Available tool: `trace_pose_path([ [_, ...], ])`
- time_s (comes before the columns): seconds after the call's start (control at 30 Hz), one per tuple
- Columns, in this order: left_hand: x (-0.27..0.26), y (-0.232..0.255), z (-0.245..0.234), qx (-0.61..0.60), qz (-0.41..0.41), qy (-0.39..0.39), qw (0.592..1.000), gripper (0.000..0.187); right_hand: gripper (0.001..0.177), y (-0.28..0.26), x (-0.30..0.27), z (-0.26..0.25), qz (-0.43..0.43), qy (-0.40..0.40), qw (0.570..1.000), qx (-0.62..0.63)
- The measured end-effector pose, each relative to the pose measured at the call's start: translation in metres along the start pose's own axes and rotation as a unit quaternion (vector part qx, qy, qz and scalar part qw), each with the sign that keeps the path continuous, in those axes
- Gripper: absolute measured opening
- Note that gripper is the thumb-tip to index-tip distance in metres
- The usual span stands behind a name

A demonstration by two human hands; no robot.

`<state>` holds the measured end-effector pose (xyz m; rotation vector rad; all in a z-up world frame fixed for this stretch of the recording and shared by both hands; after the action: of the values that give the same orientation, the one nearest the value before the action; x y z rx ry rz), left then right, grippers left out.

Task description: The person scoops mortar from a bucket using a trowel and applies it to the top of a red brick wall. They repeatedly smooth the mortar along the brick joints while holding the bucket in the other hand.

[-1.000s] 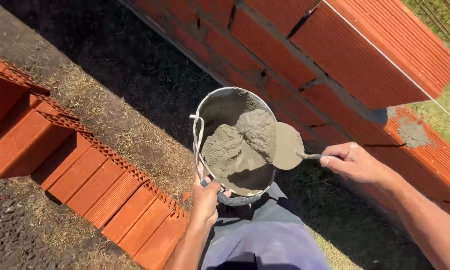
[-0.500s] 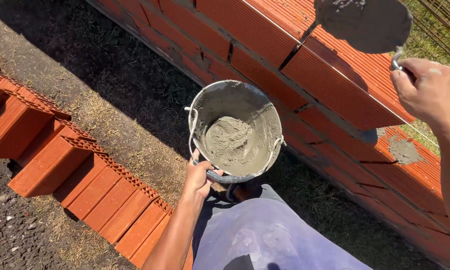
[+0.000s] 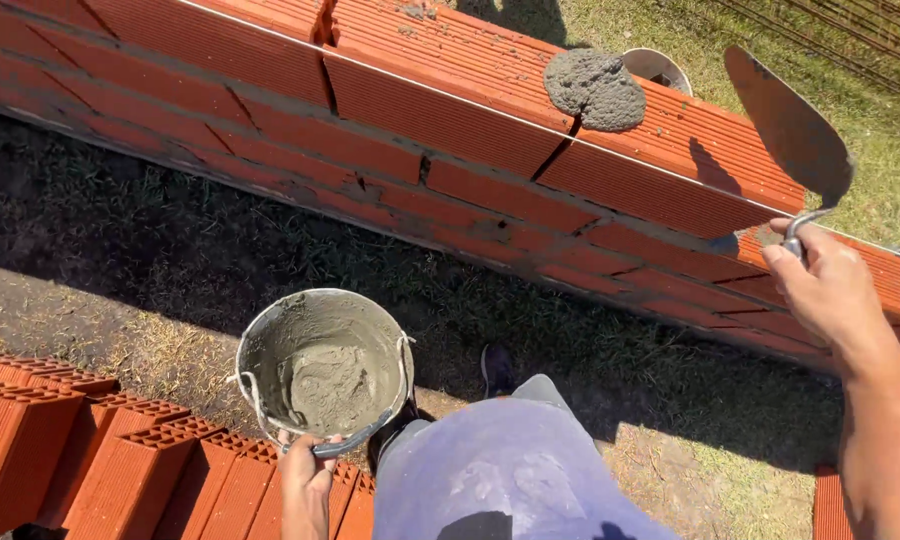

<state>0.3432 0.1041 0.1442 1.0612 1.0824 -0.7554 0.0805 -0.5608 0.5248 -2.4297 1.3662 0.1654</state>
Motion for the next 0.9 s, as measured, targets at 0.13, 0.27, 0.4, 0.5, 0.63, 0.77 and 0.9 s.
trace_pose_path([
  [0.13, 0.018, 0.057, -0.035, 0.023, 0.034, 0.03, 0.999, 0.087, 0.046, -0.045, -0.041, 0.013, 0.128, -0.063, 0.949, 0.281],
  [0.27, 0.074, 0.095, -0.083, 0.032, 0.095, 0.029, 0.995, 0.08, 0.042, -0.029, -0.04, 0.022, 0.122, -0.014, 0.985, -0.124],
  [0.4, 0.084, 0.113, -0.101, -0.002, 0.126, 0.036, 0.991, 0.08, 0.056, -0.064, -0.037, 0.024, 0.131, -0.031, 0.97, -0.2],
  [0.5, 0.093, 0.114, -0.113, -0.064, 0.093, 0.052, 0.992, 0.067, 0.06, -0.107, -0.024, 0.03, 0.063, -0.046, 0.976, -0.204],
  [0.63, 0.114, 0.112, -0.104, -0.091, 0.094, -0.006, 0.991, 0.044, 0.059, -0.192, -0.018, 0.019, 0.085, -0.113, 0.988, -0.06],
  [0.77, 0.135, 0.107, -0.086, -0.055, 0.093, -0.053, 0.993, 0.061, 0.063, -0.184, 0.001, 0.026, 0.06, -0.118, 0.991, -0.005],
  [0.9, 0.139, 0.093, -0.089, -0.081, 0.082, -0.048, 0.992, 0.046, 0.063, -0.179, -0.001, 0.02, 0.067, -0.08, 0.994, -0.014],
])
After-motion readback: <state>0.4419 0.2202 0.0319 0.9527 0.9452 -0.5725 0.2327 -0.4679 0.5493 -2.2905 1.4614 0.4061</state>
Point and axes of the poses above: each hand's wrist, its own x-axis towards the middle knuckle, its own z-axis out of the palm, y = z × x, the point moved 9 cm from there along x, towards the middle knuckle, and after that the axes turned 9 degrees about -y, right-handed, at the moved point
